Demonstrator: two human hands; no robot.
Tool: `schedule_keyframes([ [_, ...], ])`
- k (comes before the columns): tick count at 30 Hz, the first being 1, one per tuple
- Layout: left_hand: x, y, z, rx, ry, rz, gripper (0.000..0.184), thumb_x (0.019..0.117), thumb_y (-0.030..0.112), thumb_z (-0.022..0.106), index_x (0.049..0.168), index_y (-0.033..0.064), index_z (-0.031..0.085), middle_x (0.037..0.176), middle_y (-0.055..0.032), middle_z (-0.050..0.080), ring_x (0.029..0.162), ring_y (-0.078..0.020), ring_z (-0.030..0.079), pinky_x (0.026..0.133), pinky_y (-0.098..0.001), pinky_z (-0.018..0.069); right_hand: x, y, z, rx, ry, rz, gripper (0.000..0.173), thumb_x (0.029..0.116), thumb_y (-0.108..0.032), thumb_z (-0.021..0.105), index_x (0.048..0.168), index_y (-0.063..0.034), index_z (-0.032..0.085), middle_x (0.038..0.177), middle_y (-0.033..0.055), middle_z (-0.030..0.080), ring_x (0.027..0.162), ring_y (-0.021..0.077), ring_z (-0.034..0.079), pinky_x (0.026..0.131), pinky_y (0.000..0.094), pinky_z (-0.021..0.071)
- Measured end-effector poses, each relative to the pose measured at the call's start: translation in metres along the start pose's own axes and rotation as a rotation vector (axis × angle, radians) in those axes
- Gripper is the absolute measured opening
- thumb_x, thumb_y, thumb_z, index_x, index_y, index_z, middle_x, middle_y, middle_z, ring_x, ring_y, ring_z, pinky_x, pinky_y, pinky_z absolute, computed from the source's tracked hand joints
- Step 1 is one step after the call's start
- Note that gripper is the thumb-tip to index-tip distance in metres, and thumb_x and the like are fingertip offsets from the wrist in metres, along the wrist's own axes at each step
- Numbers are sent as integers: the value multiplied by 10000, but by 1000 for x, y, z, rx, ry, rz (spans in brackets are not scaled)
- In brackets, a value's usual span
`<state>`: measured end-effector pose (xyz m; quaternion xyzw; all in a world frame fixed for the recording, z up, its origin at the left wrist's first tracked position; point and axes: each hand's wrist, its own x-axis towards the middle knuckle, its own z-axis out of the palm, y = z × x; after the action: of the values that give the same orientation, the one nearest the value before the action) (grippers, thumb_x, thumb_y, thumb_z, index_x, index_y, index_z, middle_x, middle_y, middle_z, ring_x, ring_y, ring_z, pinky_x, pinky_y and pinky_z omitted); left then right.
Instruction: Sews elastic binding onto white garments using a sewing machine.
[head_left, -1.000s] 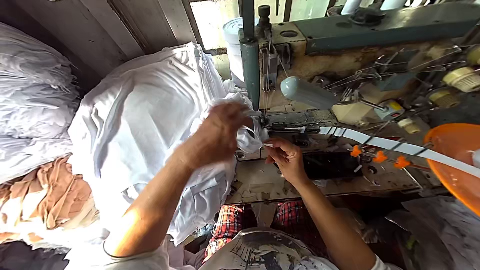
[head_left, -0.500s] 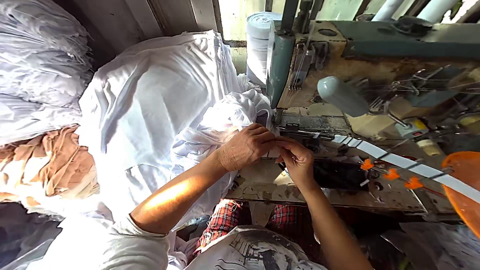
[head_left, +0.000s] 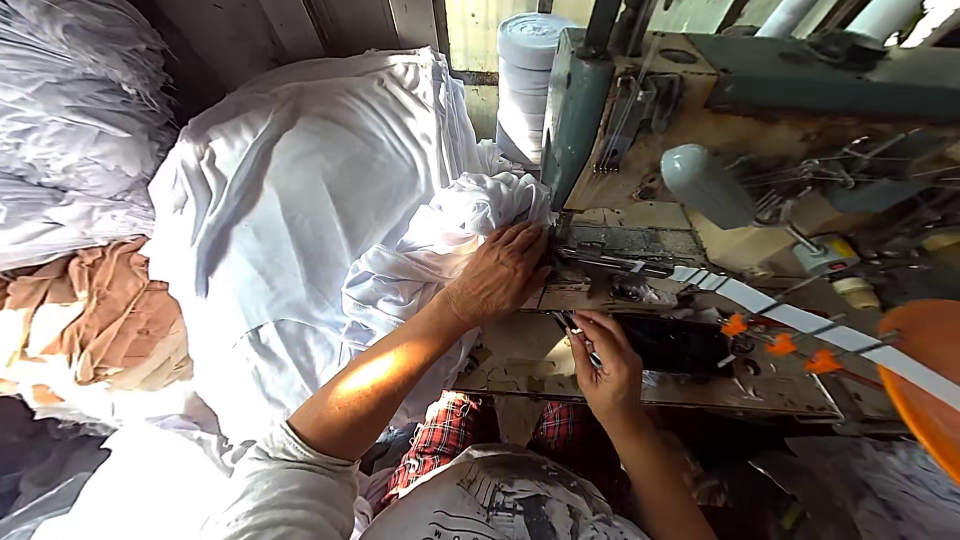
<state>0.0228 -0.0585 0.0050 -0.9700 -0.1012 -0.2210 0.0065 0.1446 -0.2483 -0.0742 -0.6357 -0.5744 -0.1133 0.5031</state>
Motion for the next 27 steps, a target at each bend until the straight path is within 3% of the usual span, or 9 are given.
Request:
schedule_keyframes([
  [3,-5,-2,-3,-64,37,-57,565,1071,395,398,1400,-23,586,1496,-215,529,1444,-365,451,1206,-502,325,-22,-3,-5,-268,-193,75,228,951,-115,626,1079,7,770,1142,182,728,1061,359,702,893,478,579],
  [6,-11,-7,-22,-178,226,-92,383,1045,237,500,1267,-18,679,1391,-208,611,1361,-370,535,1180,-531,367,-33,-3,-4,-408,-296,115,243,924,-35,657,1136,49,741,1193,227,705,1114,433,673,924,570,544],
  [9,-21,-16,-44,-299,465,-181,218,987,69,562,1098,-57,702,1120,-198,707,1064,-279,693,958,-436,554,-32,-3,-1,-480,-296,148,284,914,-2,669,1186,65,714,1171,253,697,1086,430,683,899,542,566],
  [12,-23,-10,-51,-320,467,-196,160,962,24,574,1029,-58,695,999,-182,718,908,-249,724,854,-406,596,-20,-3,-1,-514,-320,198,268,935,-17,663,1179,85,703,1148,283,686,1065,443,686,893,538,570],
  [16,-7,-18,-42,-121,310,-114,179,958,40,583,1044,-27,725,1048,-191,718,1007,-358,692,855,-509,553,-11,1,2,-602,-359,161,166,912,47,636,1045,95,724,1038,268,697,989,422,703,836,505,588],
  [20,9,-40,-34,70,87,-58,173,946,94,611,1006,-27,719,1223,-225,679,1306,-445,553,1109,-672,341,-11,5,-2,-458,-274,182,153,969,-19,611,989,100,705,993,268,699,945,420,716,817,512,594],
  [22,10,-41,-42,72,106,-34,102,914,57,622,914,-21,688,1009,-204,707,1117,-424,651,1103,-680,345,-13,6,-7,-265,-147,191,194,992,-80,597,968,80,704,963,223,705,875,337,725,779,442,606],
  [24,6,-38,-56,-59,145,-77,75,907,64,640,881,-4,659,797,-161,677,826,-358,685,868,-581,487,-6,0,-13,-29,-52,223,227,1010,-129,566,948,46,696,863,128,682,747,167,675,697,278,579],
  [27,-4,-30,-67,-361,116,-164,133,916,104,703,983,-11,701,811,-134,704,744,-254,692,711,-470,555,22,-21,-22,212,-91,283,259,1056,-121,487,1018,71,657,789,77,690,655,69,666,632,210,571],
])
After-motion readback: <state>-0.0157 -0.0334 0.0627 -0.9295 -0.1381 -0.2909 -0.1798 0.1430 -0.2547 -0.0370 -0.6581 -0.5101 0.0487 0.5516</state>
